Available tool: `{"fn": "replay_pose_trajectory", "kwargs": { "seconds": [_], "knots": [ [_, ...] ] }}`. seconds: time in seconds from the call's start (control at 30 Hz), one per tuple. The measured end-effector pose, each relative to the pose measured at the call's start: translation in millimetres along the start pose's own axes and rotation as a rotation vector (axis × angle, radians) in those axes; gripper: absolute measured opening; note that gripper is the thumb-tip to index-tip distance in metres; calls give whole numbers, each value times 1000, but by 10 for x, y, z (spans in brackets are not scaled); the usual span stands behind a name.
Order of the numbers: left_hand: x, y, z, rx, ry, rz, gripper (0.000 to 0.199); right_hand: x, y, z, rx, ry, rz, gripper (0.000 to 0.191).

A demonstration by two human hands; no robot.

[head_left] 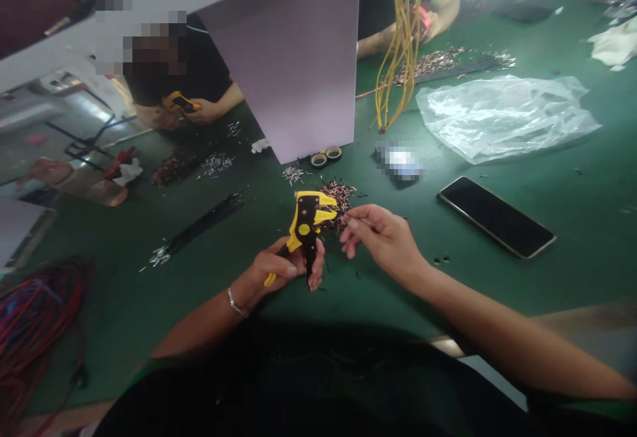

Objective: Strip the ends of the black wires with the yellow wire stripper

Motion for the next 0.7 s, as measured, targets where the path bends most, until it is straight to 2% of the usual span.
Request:
{"fn": "replay_pose_trajectory", "kwargs": {
  "seconds": [0.3,0.53,0.7],
  "knots": [
    [-22,15,77,-40,-90,-107,49,12,-6,-26,-11,32,47,13],
    [-41,4,121,11,-97,-100,46,-6,-2,-3,-9,28,63,15],
    [-31,11,132,-6,-101,-92,47,-13,-8,-4,-58,25,23,13]
  ]
}}
Point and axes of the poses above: each hand's wrist, its own x-axis towards the middle knuckle, its own z-axis out of the palm, y = z × x, the point moved 6 cm from there along x, towards the middle knuckle, and after that the axes turned 5 degrees about y, right-handed, at the moved point
